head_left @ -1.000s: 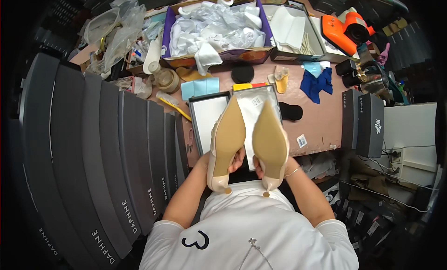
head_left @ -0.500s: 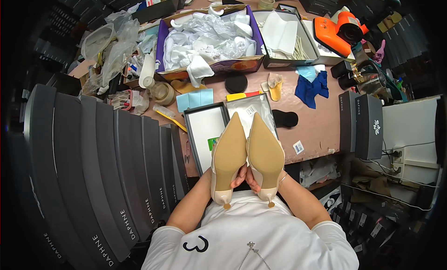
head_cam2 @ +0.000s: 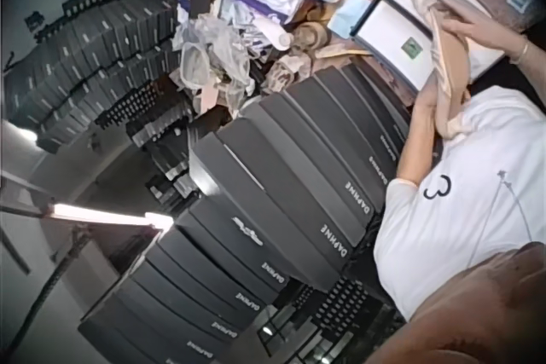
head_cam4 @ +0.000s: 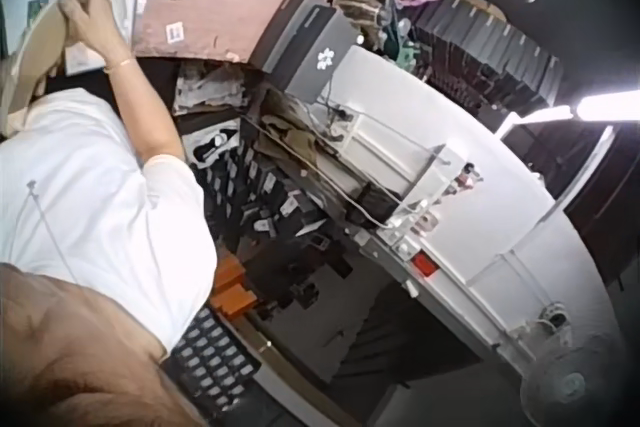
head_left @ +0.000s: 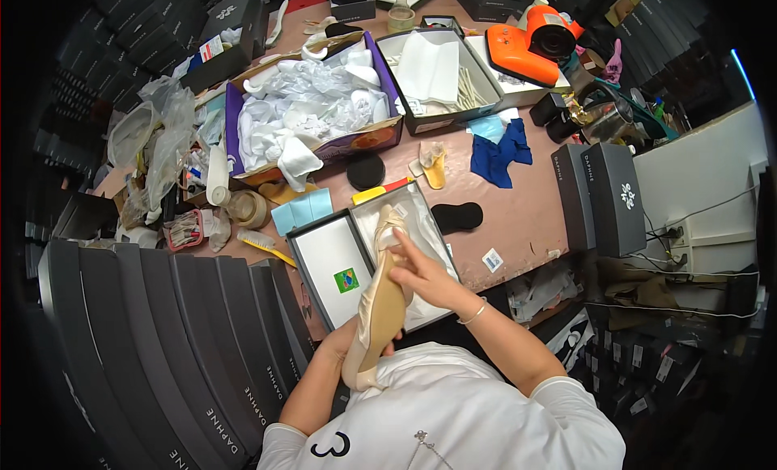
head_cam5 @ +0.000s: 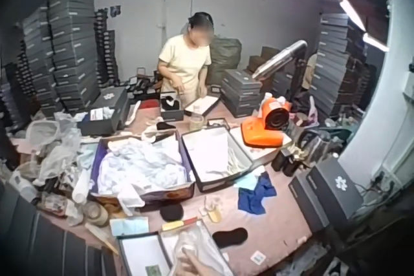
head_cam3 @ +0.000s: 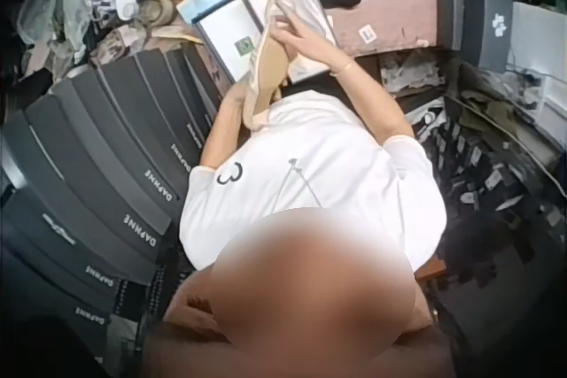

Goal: Packing shoes into boxes and organizing them at a workbench.

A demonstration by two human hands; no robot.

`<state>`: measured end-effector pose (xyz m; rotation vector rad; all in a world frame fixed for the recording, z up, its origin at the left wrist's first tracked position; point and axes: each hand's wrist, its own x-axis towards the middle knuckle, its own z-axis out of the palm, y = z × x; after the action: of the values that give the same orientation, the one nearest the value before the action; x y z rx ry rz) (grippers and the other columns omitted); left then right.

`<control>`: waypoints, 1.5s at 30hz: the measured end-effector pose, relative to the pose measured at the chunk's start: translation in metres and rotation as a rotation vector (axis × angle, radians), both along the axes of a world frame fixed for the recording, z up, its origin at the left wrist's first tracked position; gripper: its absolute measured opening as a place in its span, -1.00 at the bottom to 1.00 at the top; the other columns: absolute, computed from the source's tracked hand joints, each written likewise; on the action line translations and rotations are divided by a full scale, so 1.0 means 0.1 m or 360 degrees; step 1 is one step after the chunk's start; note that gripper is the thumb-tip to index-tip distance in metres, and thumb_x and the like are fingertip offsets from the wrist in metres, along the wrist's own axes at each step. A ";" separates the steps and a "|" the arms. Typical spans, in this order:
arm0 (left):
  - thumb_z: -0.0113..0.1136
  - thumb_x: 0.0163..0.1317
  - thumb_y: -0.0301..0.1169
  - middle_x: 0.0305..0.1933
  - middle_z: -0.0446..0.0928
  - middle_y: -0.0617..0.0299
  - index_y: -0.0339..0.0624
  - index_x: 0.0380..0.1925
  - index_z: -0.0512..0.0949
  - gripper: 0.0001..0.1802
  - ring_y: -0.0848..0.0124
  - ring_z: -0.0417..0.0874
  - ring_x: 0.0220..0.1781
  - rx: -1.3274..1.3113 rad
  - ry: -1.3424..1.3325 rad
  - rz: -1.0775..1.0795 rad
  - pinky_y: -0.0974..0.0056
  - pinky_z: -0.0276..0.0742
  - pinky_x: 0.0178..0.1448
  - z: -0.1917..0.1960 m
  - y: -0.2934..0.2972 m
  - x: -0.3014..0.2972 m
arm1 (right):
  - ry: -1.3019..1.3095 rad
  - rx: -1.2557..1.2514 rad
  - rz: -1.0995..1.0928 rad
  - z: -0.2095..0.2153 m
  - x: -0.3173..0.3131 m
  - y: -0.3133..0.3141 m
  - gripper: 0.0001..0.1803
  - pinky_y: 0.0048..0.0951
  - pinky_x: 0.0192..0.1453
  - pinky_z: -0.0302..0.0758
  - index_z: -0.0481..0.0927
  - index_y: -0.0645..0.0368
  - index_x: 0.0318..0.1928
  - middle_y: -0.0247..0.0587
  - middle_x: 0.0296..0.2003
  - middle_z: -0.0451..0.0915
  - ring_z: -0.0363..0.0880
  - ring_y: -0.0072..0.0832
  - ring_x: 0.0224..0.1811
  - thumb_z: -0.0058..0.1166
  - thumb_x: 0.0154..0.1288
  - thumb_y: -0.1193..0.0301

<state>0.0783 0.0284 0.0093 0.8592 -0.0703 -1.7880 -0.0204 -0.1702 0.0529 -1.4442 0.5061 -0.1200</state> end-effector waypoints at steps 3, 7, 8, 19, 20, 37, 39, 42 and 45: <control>0.06 0.32 -0.23 0.11 0.46 -0.09 -0.36 0.22 0.30 -0.44 0.21 0.62 0.04 0.0142 0.0073 0.0629 0.23 0.61 0.03 0.04 -0.11 -0.06 | 0.0023 0.0398 0.0137 -0.05 0.16 0.09 -0.38 -0.43 0.11 0.44 0.23 0.24 0.35 -0.01 0.01 0.55 0.56 -0.38 -0.01 0.02 0.42 0.21; 0.03 0.25 -0.27 0.29 0.33 -0.05 -0.31 0.42 0.00 -0.21 0.12 0.51 0.22 -0.0158 0.0033 0.0787 0.18 0.48 0.22 0.27 -0.28 0.07 | 0.0150 -0.0460 0.0450 -0.11 0.21 -0.08 -0.51 -0.41 -0.15 0.49 0.47 0.29 0.12 0.01 -0.28 0.60 0.55 -0.39 -0.28 0.09 0.36 0.17; 0.02 0.23 -0.27 0.28 0.33 -0.06 -0.31 0.43 -0.03 -0.18 0.12 0.52 0.21 -0.0235 -0.0132 0.0678 0.19 0.49 0.21 0.29 -0.33 0.08 | 0.0219 -0.0463 0.0419 -0.12 0.29 -0.21 -0.52 -0.39 -0.16 0.49 0.49 0.30 0.07 0.02 -0.30 0.59 0.55 -0.35 -0.29 0.11 0.34 0.17; -0.07 0.25 -0.18 0.17 0.40 -0.18 -0.31 0.30 0.16 -0.33 -0.02 0.52 0.15 0.0240 0.0125 0.0773 -0.06 0.55 0.15 -0.07 -0.16 0.33 | 0.0884 -0.1772 -0.0290 -1.36 1.03 -2.09 -0.36 -0.07 -0.04 0.51 0.41 0.31 -0.06 0.20 -0.12 0.46 0.55 0.09 -0.12 0.31 0.05 0.07; -0.08 0.25 -0.16 0.17 0.40 -0.18 -0.31 0.30 0.17 -0.33 -0.03 0.51 0.16 0.0219 0.0193 0.0815 -0.07 0.54 0.16 -0.08 -0.14 0.35 | 0.0922 -0.1793 -0.0295 -1.45 1.02 -2.09 -0.39 -0.06 -0.05 0.52 0.41 0.31 -0.06 0.20 -0.14 0.48 0.55 0.11 -0.15 0.31 0.06 0.11; -0.09 0.25 -0.05 0.25 0.36 -0.18 -0.36 0.30 0.20 -0.26 -0.03 0.45 0.24 -0.0177 0.0529 0.0910 -0.08 0.49 0.21 -0.08 -0.30 0.50 | 0.0009 0.0010 0.0354 -0.21 0.70 -0.37 -0.68 -0.42 -0.02 0.51 0.55 0.25 0.05 -0.16 -0.17 0.62 0.61 -0.39 -0.13 0.10 0.31 0.42; -0.08 0.25 -0.03 0.22 0.39 -0.17 -0.39 0.25 0.27 -0.28 0.00 0.47 0.23 -0.0157 0.0522 0.1009 -0.04 0.52 0.19 -0.11 -0.16 0.51 | -0.0157 -0.0427 0.0608 -0.17 0.95 -0.22 -0.69 -0.42 0.01 0.48 0.58 0.19 0.04 -0.17 -0.18 0.63 0.58 -0.40 -0.12 0.09 0.28 0.47; -0.05 0.24 -0.04 0.20 0.40 -0.16 -0.38 0.25 0.27 -0.28 -0.02 0.46 0.24 -0.0035 0.0446 0.1230 -0.06 0.46 0.25 -0.02 0.11 0.51 | -0.0441 -0.0838 0.0597 0.05 1.68 -0.20 -0.68 -0.37 0.02 0.45 0.62 0.14 0.01 -0.17 -0.23 0.62 0.55 -0.31 -0.07 0.10 0.22 0.52; -0.06 0.23 -0.02 0.24 0.37 -0.15 -0.31 0.33 0.21 -0.23 -0.03 0.43 0.26 0.0003 0.0440 0.1317 -0.12 0.41 0.25 -0.09 0.24 0.46 | -0.0593 -0.0993 0.0648 0.30 2.47 0.02 -0.54 -0.30 0.05 0.45 0.56 0.10 0.08 -0.06 -0.06 0.49 0.54 -0.13 -0.07 0.10 0.09 0.55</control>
<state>0.1242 0.0526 0.0001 0.5143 0.4122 -1.1005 0.2267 -0.1678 0.0825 -2.0471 -0.1598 -0.2280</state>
